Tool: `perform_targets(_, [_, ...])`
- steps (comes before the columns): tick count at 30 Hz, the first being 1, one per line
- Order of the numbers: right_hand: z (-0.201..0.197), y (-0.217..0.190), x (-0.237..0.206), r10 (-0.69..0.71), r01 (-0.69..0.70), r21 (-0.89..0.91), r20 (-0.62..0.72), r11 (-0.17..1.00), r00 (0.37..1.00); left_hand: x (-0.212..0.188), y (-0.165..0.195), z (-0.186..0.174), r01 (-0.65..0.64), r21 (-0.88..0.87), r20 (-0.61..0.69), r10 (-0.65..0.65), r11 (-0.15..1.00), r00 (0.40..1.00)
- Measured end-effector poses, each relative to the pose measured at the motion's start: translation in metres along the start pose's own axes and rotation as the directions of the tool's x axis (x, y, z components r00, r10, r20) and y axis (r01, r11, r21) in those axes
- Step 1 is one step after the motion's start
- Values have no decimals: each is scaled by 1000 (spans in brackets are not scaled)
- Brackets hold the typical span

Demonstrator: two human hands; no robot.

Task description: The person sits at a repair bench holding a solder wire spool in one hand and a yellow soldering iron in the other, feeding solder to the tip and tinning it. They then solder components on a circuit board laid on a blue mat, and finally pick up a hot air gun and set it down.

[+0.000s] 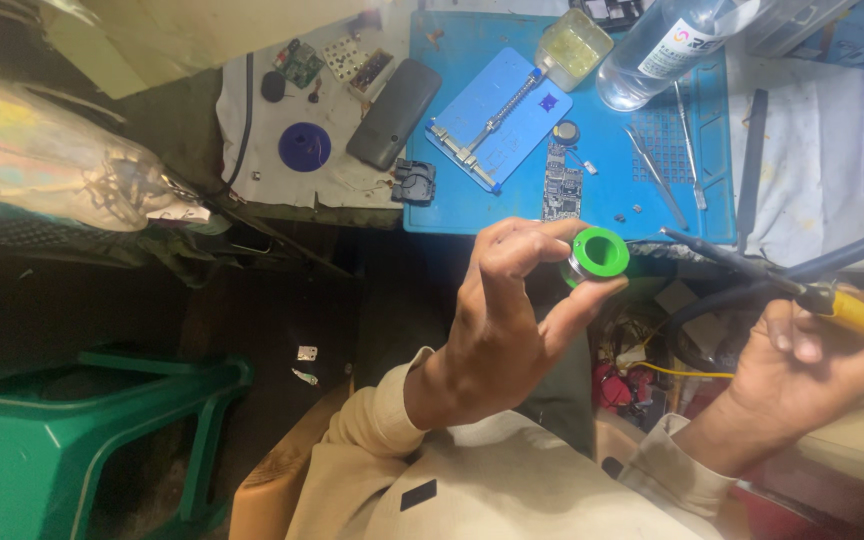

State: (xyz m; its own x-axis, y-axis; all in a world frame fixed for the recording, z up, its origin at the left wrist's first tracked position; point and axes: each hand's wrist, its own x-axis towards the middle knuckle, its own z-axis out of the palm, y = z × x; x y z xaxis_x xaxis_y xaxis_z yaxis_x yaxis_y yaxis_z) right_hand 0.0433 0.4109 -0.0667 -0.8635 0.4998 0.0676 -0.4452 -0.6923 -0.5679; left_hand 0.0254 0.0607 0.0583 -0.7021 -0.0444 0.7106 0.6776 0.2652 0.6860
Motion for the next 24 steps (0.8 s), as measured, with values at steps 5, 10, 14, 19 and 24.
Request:
perform_targets(5, [12,1,-4,-73,69,-76,-56,995,996,1,-1,1,-2,-4,-4,2,1000,1000])
perform_targets(10, [16,0,-3,-40,37,-58,-52,998,998,2,0,0,-1,-4,-1,1,1000,1000])
perform_targets(14, [14,-1,-3,-59,53,-80,-69,995,996,2,0,0,0,7,2,0,1000,1000])
perform_targets(19, [12,-2,-6,-41,39,-60,-42,997,998,-1,3,-1,-7,19,8,7,1000,1000])
perform_targets(24, [14,-4,-7,-45,41,-46,-87,998,995,0,3,0,-9,26,3,9,1000,1000])
